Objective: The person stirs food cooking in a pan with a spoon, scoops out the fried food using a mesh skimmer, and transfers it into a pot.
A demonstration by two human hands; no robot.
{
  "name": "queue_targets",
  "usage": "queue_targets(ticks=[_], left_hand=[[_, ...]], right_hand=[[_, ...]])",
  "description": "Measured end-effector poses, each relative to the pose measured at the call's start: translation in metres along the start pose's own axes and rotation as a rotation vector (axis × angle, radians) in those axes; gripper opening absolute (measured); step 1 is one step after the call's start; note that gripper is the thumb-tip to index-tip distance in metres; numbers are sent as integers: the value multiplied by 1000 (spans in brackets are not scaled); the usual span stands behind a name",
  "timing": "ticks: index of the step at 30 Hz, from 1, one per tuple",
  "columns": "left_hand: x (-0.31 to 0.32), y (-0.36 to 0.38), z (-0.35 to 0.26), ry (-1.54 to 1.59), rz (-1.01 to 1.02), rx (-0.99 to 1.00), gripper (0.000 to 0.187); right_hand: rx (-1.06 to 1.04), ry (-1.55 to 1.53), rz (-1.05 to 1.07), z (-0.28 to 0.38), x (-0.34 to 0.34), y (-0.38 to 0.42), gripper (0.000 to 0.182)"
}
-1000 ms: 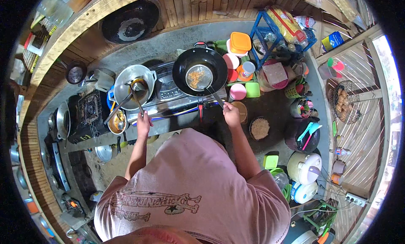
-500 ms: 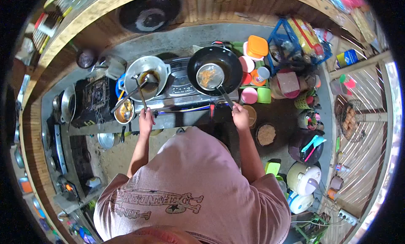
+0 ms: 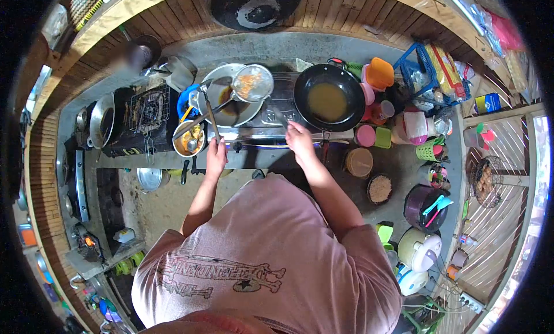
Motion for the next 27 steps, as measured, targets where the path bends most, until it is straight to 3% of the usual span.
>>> queue_targets(ticks=[8, 10, 16, 22, 24, 25, 27], left_hand=[[-4, -8, 13, -79, 150, 19, 26], [-8, -14, 18, -166, 136, 98, 34], [-8, -15, 23, -159, 234, 37, 36], [-1, -16, 31, -92, 263, 64, 33], [1, -23, 43, -102, 213, 210, 32], [1, -17, 27, -45, 225, 118, 21], [3, -14, 13, -23, 244, 102, 20]], right_hand=[[42, 29, -69, -59, 51, -62, 33], [53, 21, -83, -62, 56, -65, 33], [90, 44, -102, -72, 63, -68, 34], [46, 105, -123, -75, 54, -67, 38], [47, 238, -180, -76, 50, -66, 40], [30, 255, -176, -78, 48, -65, 41], [-7, 318, -198, -79, 47, -66, 47]])
Point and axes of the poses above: each hand's wrist, its own y-axis away from the middle knuckle, its own x-axis out of the palm, z = x × y, the point moved 7 cm from there along -y, towards the middle knuckle, and after that the axes turned 9 degrees about x, right-handed, at the moved point
